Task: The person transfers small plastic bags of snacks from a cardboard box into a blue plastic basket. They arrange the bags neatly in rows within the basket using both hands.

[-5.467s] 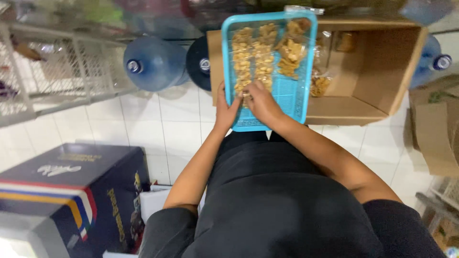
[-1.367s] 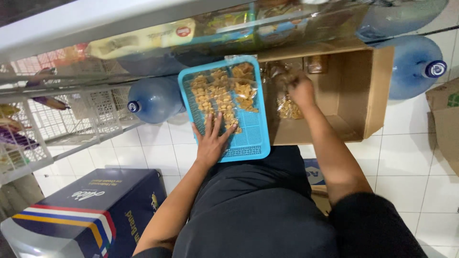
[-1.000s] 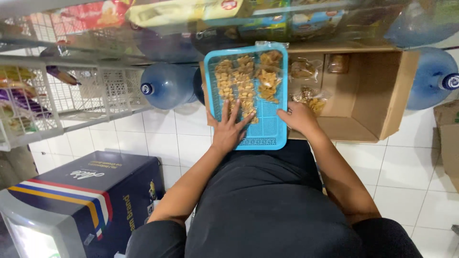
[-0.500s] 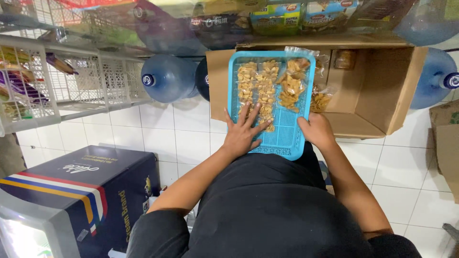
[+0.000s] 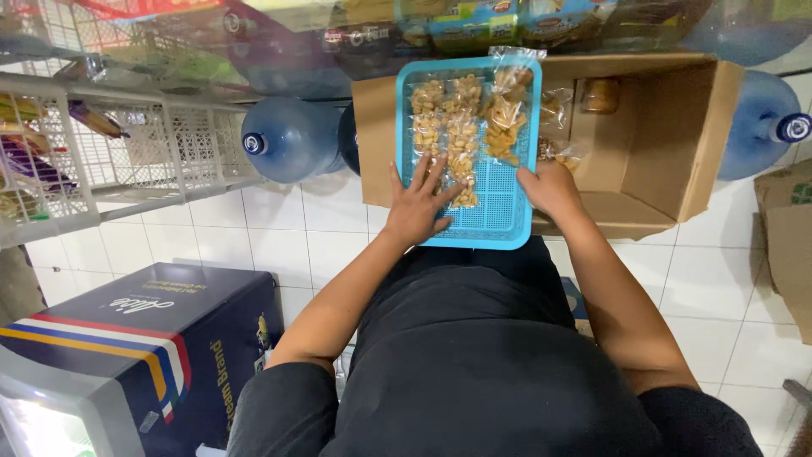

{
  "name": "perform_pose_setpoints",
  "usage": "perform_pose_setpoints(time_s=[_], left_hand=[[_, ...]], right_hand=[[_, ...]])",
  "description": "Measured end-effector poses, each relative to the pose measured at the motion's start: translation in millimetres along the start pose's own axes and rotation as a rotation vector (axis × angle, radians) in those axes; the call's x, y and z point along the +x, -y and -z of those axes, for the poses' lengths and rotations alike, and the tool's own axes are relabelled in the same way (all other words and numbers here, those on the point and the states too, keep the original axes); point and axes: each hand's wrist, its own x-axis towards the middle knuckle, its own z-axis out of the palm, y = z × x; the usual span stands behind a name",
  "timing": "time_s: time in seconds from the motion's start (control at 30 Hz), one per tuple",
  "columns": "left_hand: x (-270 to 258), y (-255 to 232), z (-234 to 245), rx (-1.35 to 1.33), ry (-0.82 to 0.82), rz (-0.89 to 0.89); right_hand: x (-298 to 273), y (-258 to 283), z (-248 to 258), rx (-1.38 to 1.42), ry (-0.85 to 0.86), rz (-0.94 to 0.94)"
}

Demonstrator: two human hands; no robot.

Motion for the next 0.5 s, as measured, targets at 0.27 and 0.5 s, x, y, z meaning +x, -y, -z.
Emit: perform_pose_setpoints(time_s=[0.27, 0.5], left_hand=[[-2.3, 3.1, -18.2, -0.015, -0.121, 0.035], [-9.9, 8.2, 18.6, -0.088, -0.167, 0.167]], right_hand=[[-29.1, -1.2, 64.8, 0.02, -0.124, 0.054], [-40.3, 49.2, 76.0, 0.727, 0.09, 0.153]])
